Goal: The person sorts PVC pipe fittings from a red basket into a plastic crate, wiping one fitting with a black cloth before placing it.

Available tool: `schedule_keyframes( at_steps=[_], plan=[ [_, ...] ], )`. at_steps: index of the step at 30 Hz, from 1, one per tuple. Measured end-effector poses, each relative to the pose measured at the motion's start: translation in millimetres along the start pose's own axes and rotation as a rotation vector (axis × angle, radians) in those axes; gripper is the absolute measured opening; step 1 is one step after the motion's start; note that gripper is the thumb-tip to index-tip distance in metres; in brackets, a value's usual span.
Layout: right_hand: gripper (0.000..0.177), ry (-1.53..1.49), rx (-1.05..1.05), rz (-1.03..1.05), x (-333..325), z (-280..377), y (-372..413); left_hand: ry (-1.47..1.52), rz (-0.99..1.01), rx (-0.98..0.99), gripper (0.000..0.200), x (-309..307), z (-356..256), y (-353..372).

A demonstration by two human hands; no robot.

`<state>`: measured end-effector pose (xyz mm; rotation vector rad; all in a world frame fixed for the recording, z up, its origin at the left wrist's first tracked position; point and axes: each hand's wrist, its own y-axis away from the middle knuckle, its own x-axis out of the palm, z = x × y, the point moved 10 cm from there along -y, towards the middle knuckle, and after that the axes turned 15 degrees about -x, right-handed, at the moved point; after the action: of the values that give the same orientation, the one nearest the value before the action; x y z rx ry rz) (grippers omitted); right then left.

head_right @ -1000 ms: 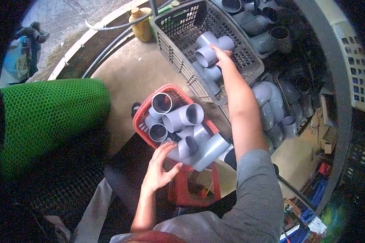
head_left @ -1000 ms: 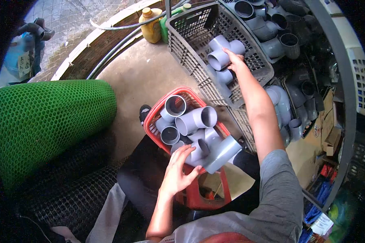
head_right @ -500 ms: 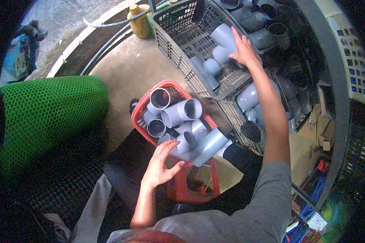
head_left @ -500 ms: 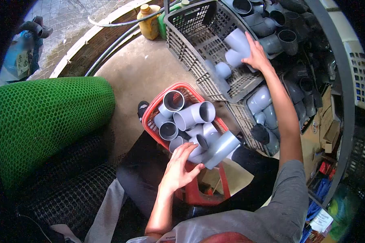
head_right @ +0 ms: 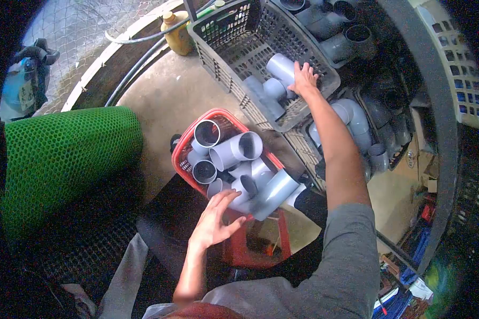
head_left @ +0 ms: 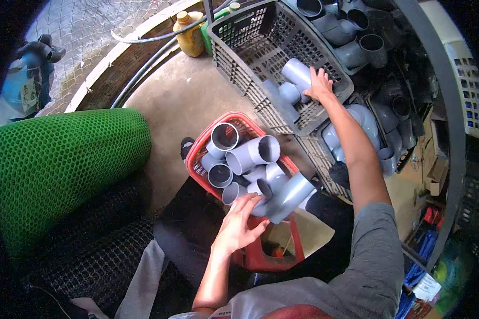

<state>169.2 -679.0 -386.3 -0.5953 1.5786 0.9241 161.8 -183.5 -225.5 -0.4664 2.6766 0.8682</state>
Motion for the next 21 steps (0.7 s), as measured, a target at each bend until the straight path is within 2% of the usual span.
schedule_keyframes(
  at_steps=[3, 6, 8, 10, 11, 15, 19, 21],
  plan=[
    [0.128, -0.037, 0.094, 0.228, 16.8, -10.2, 3.1, -0.013, 0.034, -0.016, 0.068, 1.1, 0.1, 2.6],
    [0.125, -0.108, 0.152, 0.201, 20.4, -22.0, 8.2, -0.038, 0.029, -0.036, 0.069, -0.8, 4.2, 4.4],
    [0.12, -0.096, 0.151, 0.14, 13.9, -23.6, 7.7, -0.038, 0.038, -0.045, 0.07, -0.8, 6.5, 4.8],
    [0.114, -0.284, 0.179, 0.007, -2.6, -29.4, 11.2, -0.033, 0.05, -0.054, 0.069, 0.1, 7.7, 5.4],
    [0.109, -0.287, 0.139, -0.098, -13.1, -29.1, 11.0, -0.03, 0.065, -0.058, 0.069, 1.4, 8.8, 6.3],
    [0.109, -0.439, 0.088, -0.296, -67.1, -24.7, 19.6, -0.043, 0.075, -0.051, 0.068, 4.4, 10.6, 6.1],
    [0.116, -0.527, 0.081, -0.368, -83.5, -30.3, 12.6, -0.046, 0.079, -0.041, 0.069, 3.0, 8.4, 5.4],
    [0.12, -0.775, 0.173, -0.359, -76.5, -34.4, 12.6, -0.047, 0.071, -0.034, 0.07, 2.2, 7.3, 6.2]
  ],
)
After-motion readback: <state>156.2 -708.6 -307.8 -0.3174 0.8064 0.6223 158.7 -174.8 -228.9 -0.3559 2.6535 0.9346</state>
